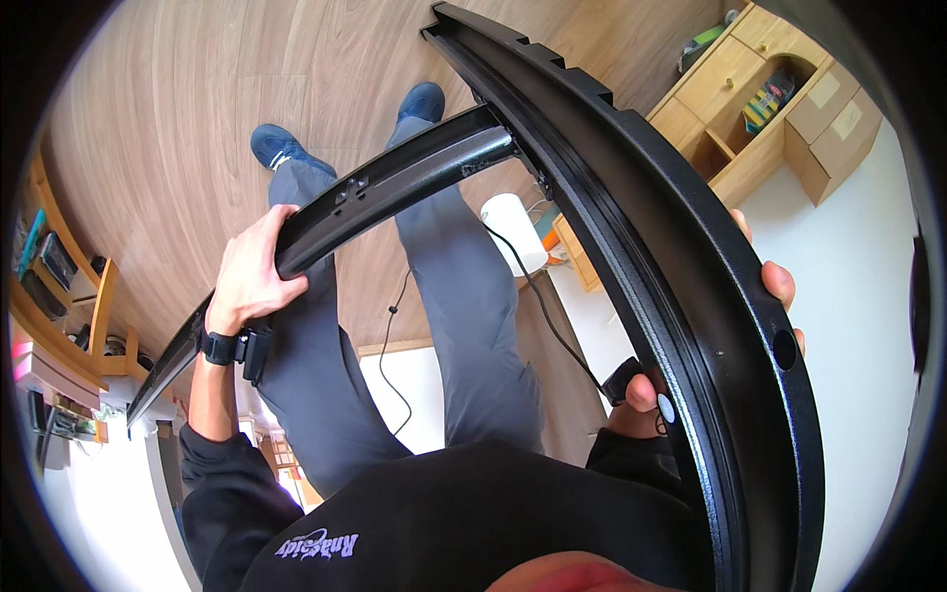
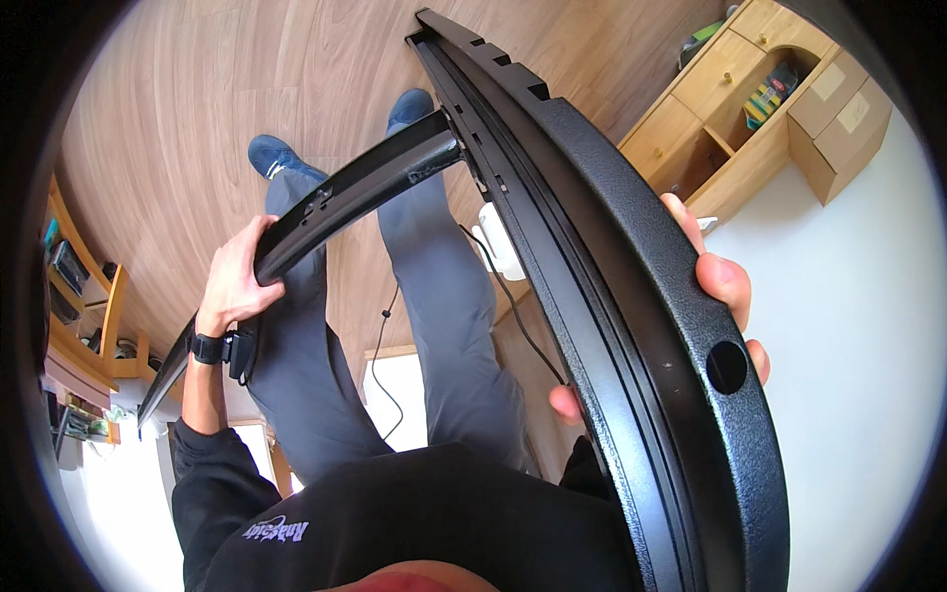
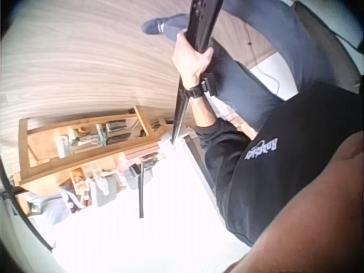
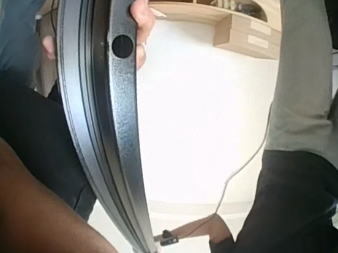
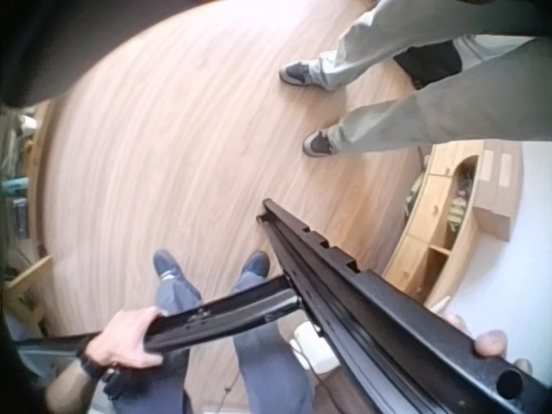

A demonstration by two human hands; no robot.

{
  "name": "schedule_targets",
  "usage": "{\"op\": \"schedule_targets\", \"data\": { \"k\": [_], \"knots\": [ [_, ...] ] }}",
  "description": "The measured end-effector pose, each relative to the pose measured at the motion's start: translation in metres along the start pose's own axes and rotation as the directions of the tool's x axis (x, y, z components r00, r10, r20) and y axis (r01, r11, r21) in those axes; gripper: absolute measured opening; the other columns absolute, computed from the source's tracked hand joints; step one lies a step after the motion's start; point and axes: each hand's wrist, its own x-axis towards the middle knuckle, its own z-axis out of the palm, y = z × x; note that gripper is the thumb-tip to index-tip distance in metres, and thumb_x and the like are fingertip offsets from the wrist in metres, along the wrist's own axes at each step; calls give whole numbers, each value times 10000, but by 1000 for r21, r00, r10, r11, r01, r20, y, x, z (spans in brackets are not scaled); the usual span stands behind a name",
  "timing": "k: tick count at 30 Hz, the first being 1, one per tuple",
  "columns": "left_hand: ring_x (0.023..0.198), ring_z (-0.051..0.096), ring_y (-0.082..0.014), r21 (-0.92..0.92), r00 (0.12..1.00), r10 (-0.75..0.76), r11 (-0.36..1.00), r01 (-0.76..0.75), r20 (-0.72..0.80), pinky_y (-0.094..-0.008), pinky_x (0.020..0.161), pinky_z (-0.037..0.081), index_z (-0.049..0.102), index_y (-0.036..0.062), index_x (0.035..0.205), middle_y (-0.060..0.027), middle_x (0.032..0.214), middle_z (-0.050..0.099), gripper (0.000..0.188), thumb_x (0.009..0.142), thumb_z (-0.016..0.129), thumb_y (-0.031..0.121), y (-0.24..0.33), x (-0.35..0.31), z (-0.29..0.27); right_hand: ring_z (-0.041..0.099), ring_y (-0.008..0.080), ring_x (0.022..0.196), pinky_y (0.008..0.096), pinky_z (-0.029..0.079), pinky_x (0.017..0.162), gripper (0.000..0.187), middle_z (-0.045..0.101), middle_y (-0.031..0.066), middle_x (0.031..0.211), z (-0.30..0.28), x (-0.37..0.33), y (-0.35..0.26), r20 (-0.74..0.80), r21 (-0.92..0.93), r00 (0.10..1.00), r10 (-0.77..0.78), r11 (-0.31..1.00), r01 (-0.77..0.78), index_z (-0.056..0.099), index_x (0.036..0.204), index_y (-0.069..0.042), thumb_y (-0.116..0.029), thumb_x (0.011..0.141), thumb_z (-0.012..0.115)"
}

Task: The person assembles a long black frame by connecting two curved sections and securing them with tape. They align the pieces, press them together, and apply tape to hold the joint. The assembled frame is then lifted and positioned upright.

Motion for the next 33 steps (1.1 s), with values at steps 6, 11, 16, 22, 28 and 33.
{"op": "schedule_targets", "data": {
  "k": [6, 11, 16, 22, 28, 33],
  "knots": [
    [1151, 673, -474, 39, 1000, 14, 999, -13, -1, -511, 999, 562, 557, 29, 1369, -246, 1253, 697, 778, 641, 756, 217, 3, -7, -4, 671, 460, 1221, 676, 657, 853, 749, 463, 291, 1466, 4, 6, 1, -74, -82, 997, 7, 997, -13, 383, 1572, -139, -376, 965, 751],
    [1152, 673, -476, 31, 1000, -11, 999, 10, 5, -500, 990, 563, 562, 24, 1393, -248, 1243, 692, 811, 626, 754, 206, 2, -9, -4, 613, 503, 1273, 674, 600, 951, 710, 499, 245, 1454, -13, 5, 24, 154, -503, 911, -381, 764, 405, 385, 1557, -224, -328, 966, 765],
    [1127, 677, -482, 45, 1000, 3, 999, -3, -9, -500, 979, 562, 564, 21, 1383, -251, 1193, 697, 801, 624, 753, 190, 4, -4, -2, 555, 546, 1325, 672, 543, 1049, 695, 535, 198, 1442, -27, 6, 49, 423, -719, 668, -611, 222, 658, 388, 1542, -310, -280, 967, 778],
    [1116, 690, -460, -2, 999, -48, 999, 48, -7, -461, 1009, 539, 569, 13, 1358, -241, 1144, 700, 769, 619, 721, 162, 10, 3, 2, 514, 586, 1358, 689, 470, 1139, 554, 583, 177, 1416, -50, 32, 53, 552, -580, 496, -670, 119, 806, 411, 1496, -366, -285, 1031, 700],
    [1091, 703, -433, -23, 999, -46, 999, 45, -19, -455, 1005, 548, 573, 10, 1378, -234, 1135, 702, 790, 616, 730, 150, 7, 8, 7, 526, 608, 1328, 737, 430, 1142, 429, 585, 207, 1416, -69, 33, 44, 500, -602, 588, -636, 233, 764, 445, 1443, -338, -301, 1061, 635],
    [1121, 710, -449, -42, 997, -68, 997, 68, -18, -451, 1009, 555, 589, 10, 1378, -248, 1157, 715, 792, 616, 742, 159, 5, 14, 10, 510, 607, 1345, 745, 423, 1147, 491, 553, 198, 1448, -73, 43, 41, 515, -600, 566, -644, 201, 775, 437, 1467, -343, -284, 1037, 666]
  ]
}}
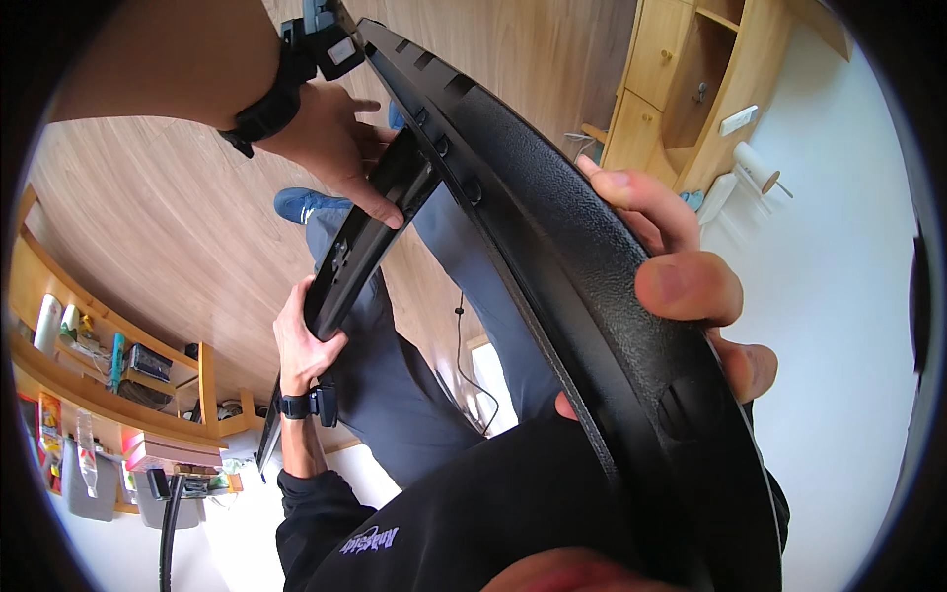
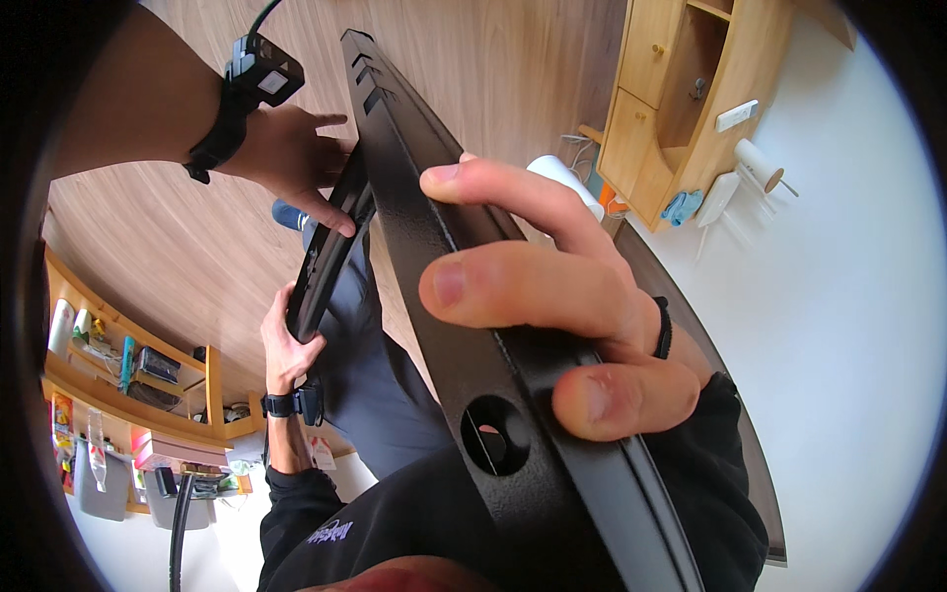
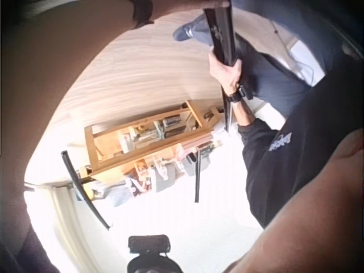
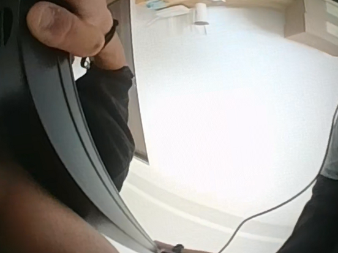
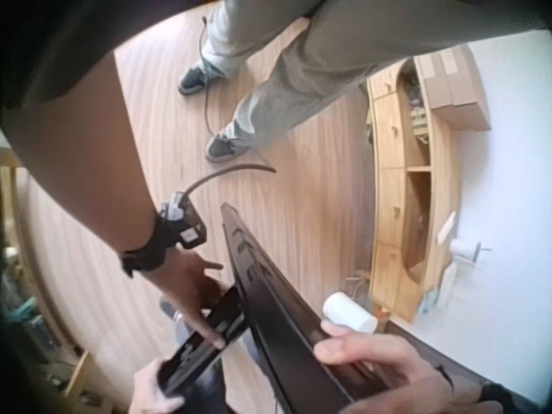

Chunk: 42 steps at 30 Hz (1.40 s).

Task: The person assembles a long black frame by connecting two curved sections and securing them with tape. They align the pieces, press them together, and apply tape to hold the joint. The assembled frame is then lifted and positioned upright.

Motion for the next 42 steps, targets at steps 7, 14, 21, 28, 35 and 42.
{"op": "schedule_targets", "data": {
  "k": [7, 14, 21, 28, 35, 42],
  "knots": [
    [1139, 705, -452, 5, 999, 47, 999, -47, 2, -449, 1018, 552, 593, -3, 1374, -249, 1170, 716, 795, 609, 737, 154, 1, 10, 3, 488, 605, 1370, 756, 413, 1155, 579, 509, 186, 1494, -7, 6, 8, 27, -25, 999, -36, 999, 37, 425, 1501, -348, -260, 1004, 709],
    [1147, 690, -459, 1, 991, 132, 991, -132, -24, -459, 1017, 550, 588, 4, 1381, -248, 1192, 704, 808, 608, 748, 177, 0, 16, 9, 466, 603, 1394, 767, 403, 1163, 668, 464, 174, 1540, -12, 18, 11, 92, -65, 993, -75, 995, 81, 413, 1534, -354, -236, 971, 752],
    [1165, 667, -464, -19, 993, 114, 993, -113, 34, -469, 1034, 534, 524, 22, 1435, -247, 1226, 675, 851, 630, 757, 170, 0, 24, 11, 445, 601, 1418, 778, 393, 1171, 757, 419, 162, 1586, -10, 24, 10, 133, -72, 981, -141, 986, 152, 401, 1567, -360, -212, 938, 795],
    [1208, 649, -453, -77, 992, 123, 990, -120, 34, -464, 1072, 508, 504, 4, 1444, -254, 1246, 658, 842, 655, 755, 152, 2, 28, 13, 423, 599, 1442, 789, 383, 1178, 847, 375, 150, 1632, -9, 26, 8, 174, -59, 964, -203, 975, 216, 389, 1600, -365, -188, 904, 839],
    [1138, 678, -406, -97, 992, 86, 992, -77, 94, -460, 1024, 526, 520, 11, 1382, -259, 1181, 674, 766, 711, 817, 230, 55, 55, 3, 412, 582, 1466, 765, 394, 1183, 913, 349, 170, 1657, -7, 36, -6, 240, -93, 944, -228, 962, 256, 371, 1629, -334, -190, 879, 871],
    [1201, 681, -383, -151, 985, 172, 974, -169, 1, -439, 1063, 541, 531, -54, 1437, -295, 1274, 669, 943, 702, 866, 432, 149, 103, 12, 432, 527, 1490, 654, 458, 1179, 943, 372, 269, 1629, -31, 39, -36, 333, -304, 937, 104, 953, 3, 336, 1643, -209, -254, 871, 876]
  ]
}}
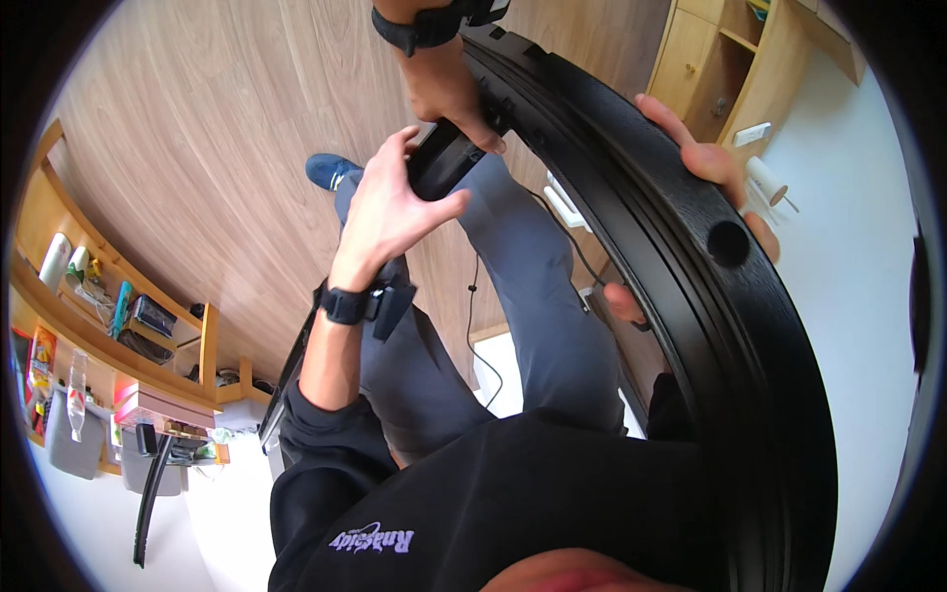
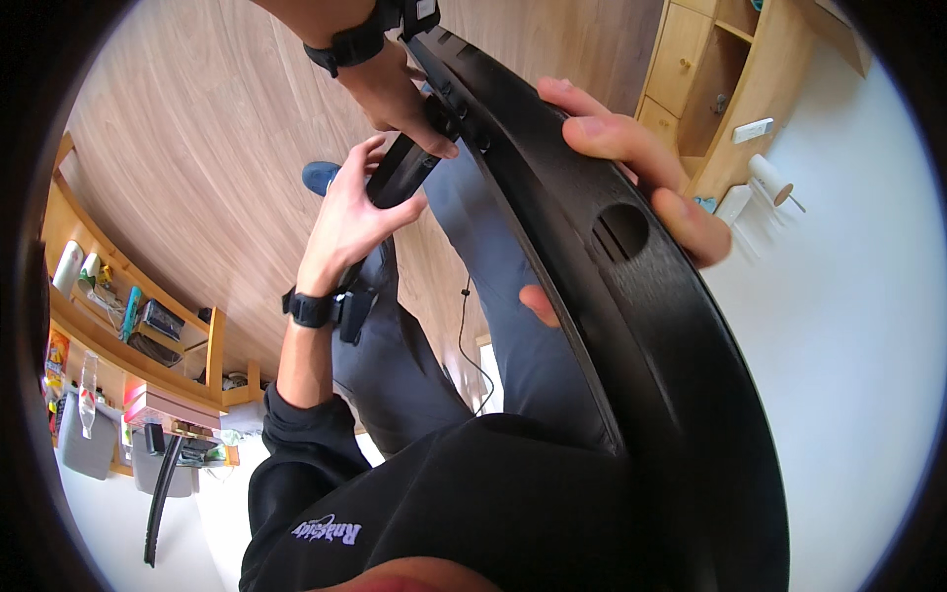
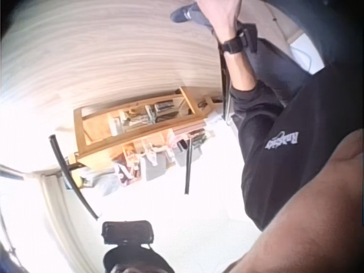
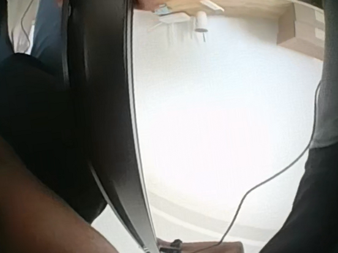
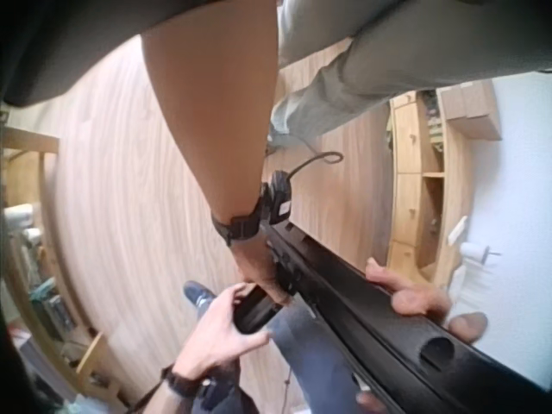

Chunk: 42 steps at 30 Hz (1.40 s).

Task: The person assembles a long black frame by connecting two curved sections and securing them with tape. They align the pieces, press them together, and apply tape to hold the joint. The assembled frame is then lifted and positioned upright.

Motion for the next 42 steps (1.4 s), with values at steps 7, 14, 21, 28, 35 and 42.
{"op": "schedule_targets", "data": {
  "k": [7, 14, 21, 28, 35, 42],
  "knots": [
    [1205, 667, -414, 220, 995, -98, 970, 103, -30, -430, 1050, 542, 557, -66, 1419, -274, 1251, 671, 889, 717, 840, 401, 27, 28, 25, 443, 485, 1493, 588, 414, 1222, 1139, 460, 308, 1557, -2, -25, -51, -264, 51, 862, -433, 886, 460, 316, 1646, -196, -283, 743, 1005],
    [1032, 747, -410, 77, 988, -153, 985, 152, 6, -441, 957, 572, 576, -50, 1342, -271, 1110, 754, 801, 687, 809, 347, 23, 33, 27, 500, 399, 1390, 542, 443, 1156, 894, 526, 214, 1473, 20, -37, -95, -708, 19, 511, -488, 709, 705, 408, 1551, -211, -306, 820, 914],
    [962, 743, -372, 128, 992, -129, 983, 128, -1, -424, 915, 571, 609, -47, 1264, -253, 1019, 745, 706, 691, 803, 318, 31, 38, 27, 554, 317, 1292, 499, 470, 1094, 668, 589, 125, 1394, 30, -24, -92, -798, -53, 394, -456, 704, 709, 494, 1461, -226, -328, 892, 828],
    [988, 752, -410, 100, 992, -122, 988, 121, 5, -445, 931, 579, 607, -52, 1289, -267, 1055, 760, 766, 668, 801, 352, 28, 37, 30, 614, 225, 1183, 451, 500, 1025, 426, 659, 25, 1306, 36, -15, -89, -848, -93, 308, -432, 693, 715, 591, 1360, -242, -353, 973, 731],
    [943, 761, -405, 68, 998, -56, 996, 58, -32, -435, 907, 586, 615, -46, 1265, -253, 1019, 766, 749, 653, 807, 343, 26, 37, 32, 671, 138, 1080, 406, 529, 959, 249, 726, -70, 1222, 41, -6, -84, -870, -126, 257, -421, 693, 710, 683, 1265, -258, -376, 1050, 640],
    [927, 748, -428, 165, 995, 26, 986, -10, -100, -465, 875, 586, 622, -40, 1190, -258, 979, 754, 672, 667, 798, 344, 25, 36, 32, 696, 92, 1048, 395, 537, 942, 222, 761, -118, 1175, 42, 3, -80, -867, -107, 254, -428, 660, 744, 729, 1221, -266, -382, 1093, 590]
  ]
}}
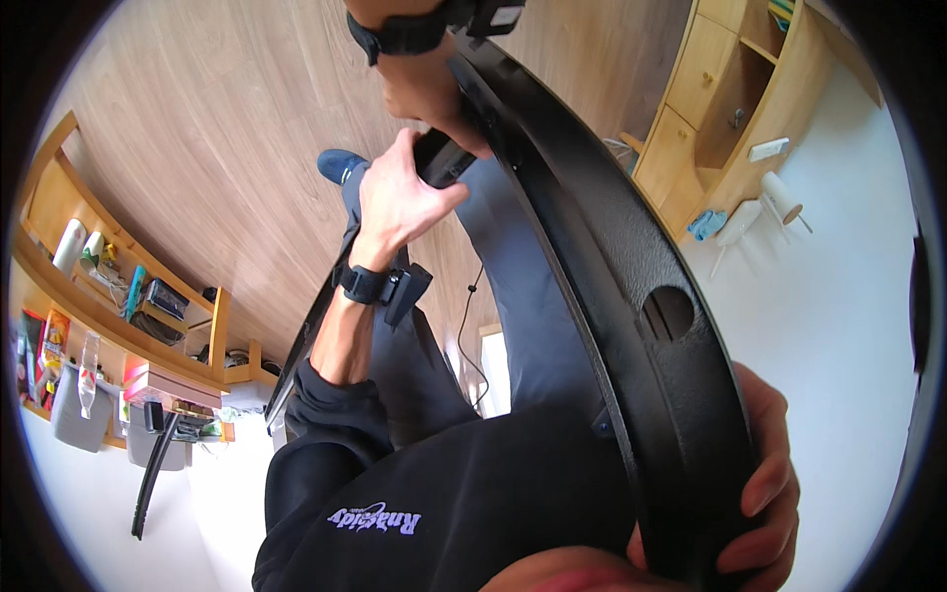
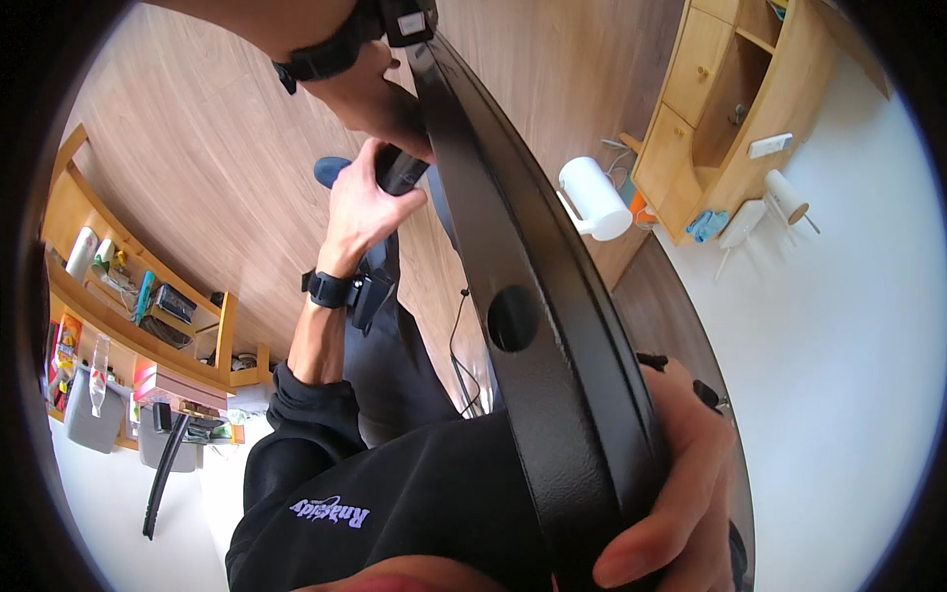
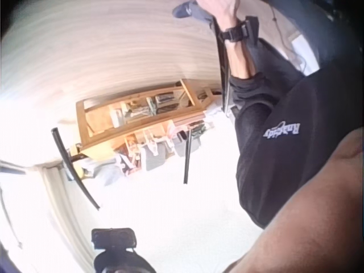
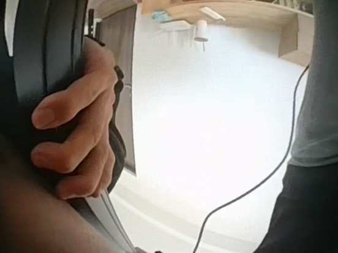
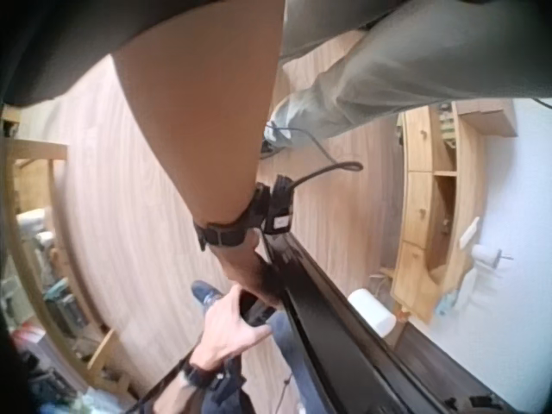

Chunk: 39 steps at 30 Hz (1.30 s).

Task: The person assembles a long black frame by connecting two curved sections and securing them with tape. They align the pieces, press them together, and apply tape to hold the joint. The assembled frame is then lifted and positioned upright.

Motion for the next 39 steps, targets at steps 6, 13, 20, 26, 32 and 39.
{"op": "schedule_targets", "data": {
  "k": [6, 13, 20, 26, 32, 39],
  "knots": [
    [1020, 744, -426, -31, 996, -48, 998, 50, 70, -458, 929, 584, 601, -49, 1282, -272, 1073, 752, 747, 686, 808, 351, 3, 2, -1, 674, 111, 1152, 395, 489, 1057, 288, 732, -89, 1269, -1, 5, 6, 64, 115, 998, 11, 993, -19, 676, 1323, -243, -396, 1106, 564],
    [1055, 734, -429, -36, 991, -93, 995, 97, 100, -457, 957, 573, 601, -39, 1309, -267, 1097, 750, 741, 710, 802, 346, 6, -1, -7, 648, 133, 1273, 396, 433, 1190, 384, 698, -56, 1379, -27, 12, 21, 246, 437, 968, -55, 898, -60, 614, 1443, -217, -412, 1122, 532],
    [1033, 756, -410, -54, 990, -107, 992, 112, 87, -432, 964, 586, 598, -101, 1332, -303, 1094, 752, 807, 701, 802, 359, 9, -4, -6, 620, 139, 1090, 380, 441, 1038, 234, 657, -39, 1148, -104, -53, 158, 488, -66, 539, 687, 645, -761, 612, 1225, -180, -367, 1136, 504],
    [1048, 749, -412, -136, 998, -63, 989, 60, -19, -438, 975, 586, 606, -98, 1324, -293, 1117, 736, 787, 700, 821, 331, 6, -6, 3, 596, 144, 934, 366, 447, 908, 248, 621, -24, 951, -179, -184, 257, 465, 105, -70, 882, -133, -986, 611, 1038, -148, -328, 1148, 481],
    [1116, 680, -381, -28, 987, 21, 999, -26, -161, -435, 994, 566, 647, -86, 1306, -222, 1183, 635, 730, 725, 843, 311, 2, -12, 11, 572, 149, 778, 352, 454, 778, 386, 586, -9, 753, -184, -267, 295, 673, 489, -112, 731, -554, -674, 609, 851, -116, -290, 1160, 457],
    [1106, 663, -411, -84, 982, 45, 995, -61, -185, -464, 994, 563, 640, -85, 1297, -231, 1158, 638, 714, 709, 845, 266, -1, -17, 12, 274, 78, 618, 314, 281, 536, 464, 306, -47, 647, -152, -249, 312, 482, -711, 158, 862, 491, -504, 390, 703, -90, -188, 1070, 657]
  ]
}}
